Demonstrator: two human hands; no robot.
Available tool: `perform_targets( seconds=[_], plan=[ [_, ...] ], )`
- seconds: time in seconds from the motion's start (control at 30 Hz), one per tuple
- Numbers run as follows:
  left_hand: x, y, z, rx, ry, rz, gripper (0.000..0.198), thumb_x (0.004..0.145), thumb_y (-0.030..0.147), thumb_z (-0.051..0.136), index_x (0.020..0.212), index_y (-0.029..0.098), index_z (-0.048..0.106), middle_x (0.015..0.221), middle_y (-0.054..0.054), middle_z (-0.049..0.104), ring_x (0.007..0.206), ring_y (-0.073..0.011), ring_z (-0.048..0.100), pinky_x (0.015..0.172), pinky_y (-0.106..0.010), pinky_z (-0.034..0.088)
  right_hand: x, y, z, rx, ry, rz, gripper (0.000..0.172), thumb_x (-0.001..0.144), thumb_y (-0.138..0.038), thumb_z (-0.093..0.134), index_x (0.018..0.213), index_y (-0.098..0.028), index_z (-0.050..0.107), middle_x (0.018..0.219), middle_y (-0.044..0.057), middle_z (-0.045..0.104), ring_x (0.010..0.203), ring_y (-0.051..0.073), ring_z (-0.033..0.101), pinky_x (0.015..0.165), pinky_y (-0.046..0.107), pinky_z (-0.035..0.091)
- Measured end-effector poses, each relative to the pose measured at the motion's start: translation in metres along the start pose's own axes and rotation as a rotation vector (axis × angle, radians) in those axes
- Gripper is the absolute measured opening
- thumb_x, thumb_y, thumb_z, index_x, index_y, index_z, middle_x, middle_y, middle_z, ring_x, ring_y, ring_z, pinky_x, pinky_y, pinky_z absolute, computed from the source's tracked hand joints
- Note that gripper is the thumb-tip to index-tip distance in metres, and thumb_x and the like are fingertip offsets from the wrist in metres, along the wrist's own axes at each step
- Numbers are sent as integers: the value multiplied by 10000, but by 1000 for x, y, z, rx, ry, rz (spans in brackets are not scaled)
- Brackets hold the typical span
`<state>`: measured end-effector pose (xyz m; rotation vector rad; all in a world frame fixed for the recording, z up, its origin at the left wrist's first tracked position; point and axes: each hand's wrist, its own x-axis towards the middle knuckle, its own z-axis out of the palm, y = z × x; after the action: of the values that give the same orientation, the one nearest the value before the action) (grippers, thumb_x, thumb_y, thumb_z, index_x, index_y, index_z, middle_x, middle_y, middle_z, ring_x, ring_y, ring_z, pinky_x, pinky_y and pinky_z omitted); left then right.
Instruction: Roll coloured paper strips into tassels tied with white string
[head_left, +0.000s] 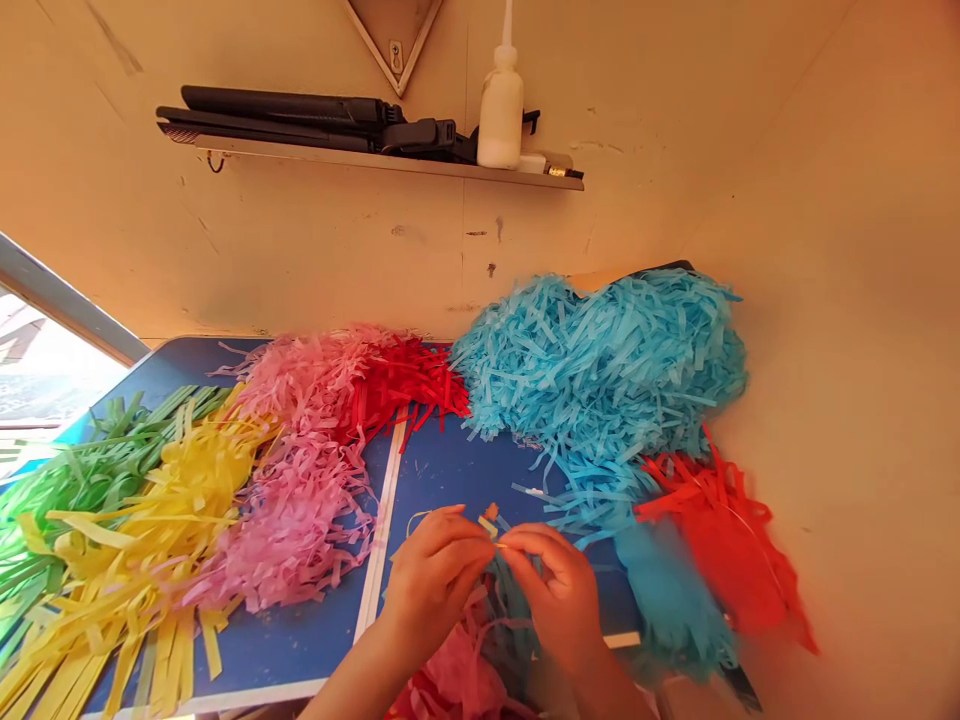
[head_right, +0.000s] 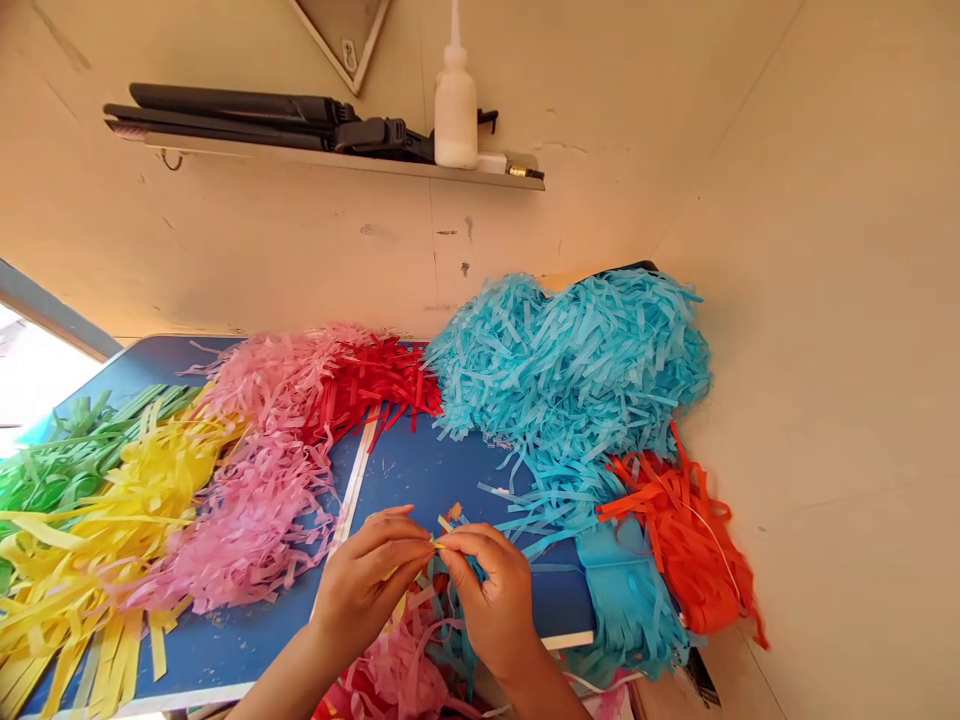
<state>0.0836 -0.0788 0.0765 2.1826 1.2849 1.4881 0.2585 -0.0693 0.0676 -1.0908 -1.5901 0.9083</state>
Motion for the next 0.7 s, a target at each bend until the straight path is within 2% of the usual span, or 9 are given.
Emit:
perform_targets(
  seconds=[0.1, 0.3, 0.47, 0.57, 0.63, 0.7],
  plan=[
    [0, 2, 3, 60, 15, 60, 169, 875, 110, 620, 937, 248, 695, 845, 14, 749, 774, -117, 706, 956, -342, 540, -1, -1, 2, -25, 25, -36, 117, 889, -241, 648, 867, -285, 754, 842, 12, 736, 777, 184, 688, 727, 274, 537],
    [0, 3, 7, 110, -9, 32, 97, 889, 167, 610, 881, 238, 676, 822, 14, 748, 789, -135, 713, 922, -313, 546, -4, 2, 2, -82, 39, -98, 148, 891, -195, 640, 910, -290, 753, 861, 10, 740, 787, 175, 688, 741, 271, 531],
    [-1, -2, 18, 119, -81, -45, 151, 917, 285, 556, 814, 241, 657, 799, -4, 743, 739, -146, 720, 670, -209, 567, -5, 7, 2, -144, 50, -163, 111, 900, -196, 639, 903, -254, 734, 854, 20, 741, 795, 170, 682, 756, 279, 517],
    [-2, -4, 29, 141, -154, -105, 211, 924, 356, 520, 797, 247, 648, 768, 6, 749, 652, -141, 719, 567, -188, 546, -6, 9, 3, -156, 119, -220, 118, 927, -236, 605, 920, -246, 722, 844, 24, 737, 782, 166, 679, 738, 283, 515],
    [-5, -4, 35, 169, -171, -139, 268, 932, 418, 491, 800, 257, 659, 750, 13, 747, 627, -144, 717, 538, -189, 540, -7, 11, -3, -167, 126, -269, 139, 946, -259, 581, 941, -248, 719, 842, 18, 737, 767, 158, 675, 733, 280, 514],
    [-9, -4, 35, 160, -187, -180, 327, 923, 490, 487, 773, 264, 668, 749, 15, 745, 627, -147, 717, 542, -190, 547, -4, 18, -25, -219, 109, -291, 140, 945, -312, 594, 950, -253, 721, 868, 16, 741, 793, 163, 673, 760, 288, 516]
  ],
)
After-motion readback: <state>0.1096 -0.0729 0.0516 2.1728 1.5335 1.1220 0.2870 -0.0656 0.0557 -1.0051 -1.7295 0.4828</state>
